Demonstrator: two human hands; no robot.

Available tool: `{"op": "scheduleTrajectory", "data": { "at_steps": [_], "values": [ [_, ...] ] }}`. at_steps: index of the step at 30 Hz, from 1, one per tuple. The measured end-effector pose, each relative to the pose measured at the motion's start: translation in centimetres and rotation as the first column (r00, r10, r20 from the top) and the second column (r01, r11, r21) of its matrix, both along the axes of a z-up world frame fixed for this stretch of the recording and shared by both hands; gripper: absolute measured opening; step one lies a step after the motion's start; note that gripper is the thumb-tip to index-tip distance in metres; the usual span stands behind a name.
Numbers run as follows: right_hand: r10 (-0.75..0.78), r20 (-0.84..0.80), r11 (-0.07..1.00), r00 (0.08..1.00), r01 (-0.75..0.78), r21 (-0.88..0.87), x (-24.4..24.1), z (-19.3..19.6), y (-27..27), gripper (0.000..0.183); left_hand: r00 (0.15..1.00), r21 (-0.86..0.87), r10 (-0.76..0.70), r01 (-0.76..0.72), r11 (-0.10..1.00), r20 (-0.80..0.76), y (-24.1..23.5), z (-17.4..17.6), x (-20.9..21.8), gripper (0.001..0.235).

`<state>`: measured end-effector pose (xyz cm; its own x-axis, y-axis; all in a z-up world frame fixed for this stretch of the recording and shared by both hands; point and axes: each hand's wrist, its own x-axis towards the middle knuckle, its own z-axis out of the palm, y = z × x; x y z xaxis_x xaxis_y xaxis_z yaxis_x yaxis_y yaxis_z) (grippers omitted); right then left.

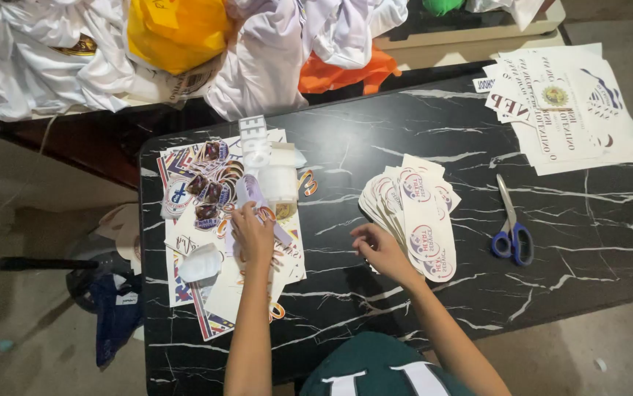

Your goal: The person sorts through a pile of various stickers on a table, picking up and separating them into different groups. They handle the stickers by hand, moving them from one pile to another and occasionally placing them on the table surface.

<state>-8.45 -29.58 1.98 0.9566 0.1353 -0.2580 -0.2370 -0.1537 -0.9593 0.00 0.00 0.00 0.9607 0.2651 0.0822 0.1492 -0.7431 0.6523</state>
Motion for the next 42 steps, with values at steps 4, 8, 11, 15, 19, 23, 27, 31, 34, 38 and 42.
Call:
{"op": "scheduleTrajectory", "data": {
  "at_steps": [4,8,11,15,19,23,27,31,34,38,42],
  "values": [
    [0.022,-0.004,0.998,1.0,-0.022,-0.061,0.7,0.1,0.6,0.024,0.996,0.058,0.082,-0.083,0.995,0.018,0.1,-0.3,-0.4,0.047],
    [0.1,0.029,0.995,0.995,-0.1,0.0,1.7,-1.4,2.2,0.023,0.992,-0.155,0.115,-0.106,0.982,0.054,1.7,-1.4,-1.2,0.034],
    [0.131,0.057,0.99,0.99,-0.127,-0.069,2.3,0.3,4.6,0.028,0.985,-0.342,0.115,-0.065,0.937,0.127,2.2,-2.2,-1.8,0.024],
    [0.176,0.173,0.969,0.969,-0.138,-0.207,3.6,1.9,7.4,0.056,0.991,-0.527,0.025,0.048,0.848,0.13,2.5,-1.8,-2.9,0.02],
    [0.268,0.139,0.946,0.953,-0.233,-0.226,4.4,3.8,9.9,0.068,0.984,-0.592,-0.033,0.133,0.795,0.177,1.8,2.0,-4.4,0.022],
    [0.39,0.172,0.92,0.905,-0.391,-0.033,5.4,1.8,10.2,0.048,0.994,-0.845,-0.108,0.05,0.532,-0.009,1.3,4.8,-5.4,0.025],
    [0.459,-0.046,0.888,0.887,-0.459,0.007,5.3,2.8,9.3,0.025,0.983,-0.853,-0.179,0.133,0.505,0.047,2.8,5.6,-6.5,0.031],
    [0.587,-0.045,0.81,0.809,-0.586,0.028,5.9,4.2,8.3,0.025,0.925,-0.816,-0.369,0.146,0.559,-0.087,5.0,4.5,-8.1,0.034],
    [0.7,-0.174,0.697,0.693,-0.715,-0.045,6.2,5.4,8.7,0.026,0.785,-0.824,-0.615,0.299,0.48,-0.073,5.5,3.0,-9.2,0.029],
    [0.773,-0.146,0.595,0.617,-0.786,-0.167,8.6,2.2,8.4,0.029,0.742,-0.914,-0.651,0.137,0.382,-0.161,5.8,0.7,-11.6,0.03],
    [0.518,0.025,0.725,0.855,-0.423,-0.544,13.1,-3.3,10.2,0.034,0.833,-0.925,-0.475,-0.105,0.366,-0.283,6.7,-2.2,-14.0,0.028]
  ]
}}
